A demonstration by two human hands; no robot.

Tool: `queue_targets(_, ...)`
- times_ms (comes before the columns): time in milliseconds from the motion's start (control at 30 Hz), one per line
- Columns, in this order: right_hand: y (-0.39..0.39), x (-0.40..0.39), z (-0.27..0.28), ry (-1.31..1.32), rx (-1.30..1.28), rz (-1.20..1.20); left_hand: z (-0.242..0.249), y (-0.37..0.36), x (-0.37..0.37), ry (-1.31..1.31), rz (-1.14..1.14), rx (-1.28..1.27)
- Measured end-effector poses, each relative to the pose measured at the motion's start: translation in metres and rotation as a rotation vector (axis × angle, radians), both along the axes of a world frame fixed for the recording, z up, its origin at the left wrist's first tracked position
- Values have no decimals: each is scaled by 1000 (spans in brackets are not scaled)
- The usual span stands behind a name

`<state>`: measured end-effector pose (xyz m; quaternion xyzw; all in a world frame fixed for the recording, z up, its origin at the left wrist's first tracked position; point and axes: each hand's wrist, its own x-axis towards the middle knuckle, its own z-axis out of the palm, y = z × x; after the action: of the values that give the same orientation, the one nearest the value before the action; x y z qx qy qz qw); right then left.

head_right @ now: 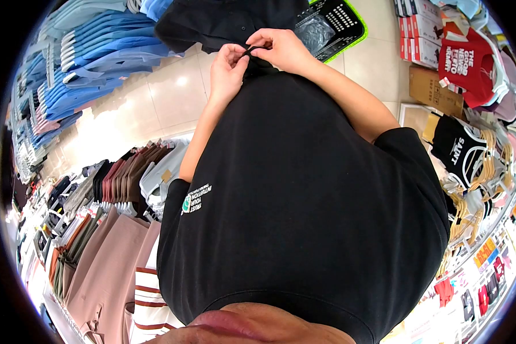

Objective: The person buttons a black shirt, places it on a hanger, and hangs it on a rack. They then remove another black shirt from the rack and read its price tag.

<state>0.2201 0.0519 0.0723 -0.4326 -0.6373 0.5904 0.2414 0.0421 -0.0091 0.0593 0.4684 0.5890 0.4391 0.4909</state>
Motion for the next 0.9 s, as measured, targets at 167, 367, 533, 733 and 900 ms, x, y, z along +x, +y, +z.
queue_targets(167, 1, 2, -4, 48, -65, 4, 3, -3, -2, 29, -40, -54)
queue_targets(367, -1, 3, -8, 81, -95, 12, 7, -5, 0, 41, -27, -51)
queue_targets(533, -3, 3, -11, 64, -96, 10, 6, -7, 0, 54, -28, -51)
queue_targets(733, -6, 3, -15, 93, -120, -3, 6, -8, 0, 64, -15, -34)
queue_targets(900, -6, 3, -13, 82, -117, 10, 7, -8, 0, 100, -61, -25)
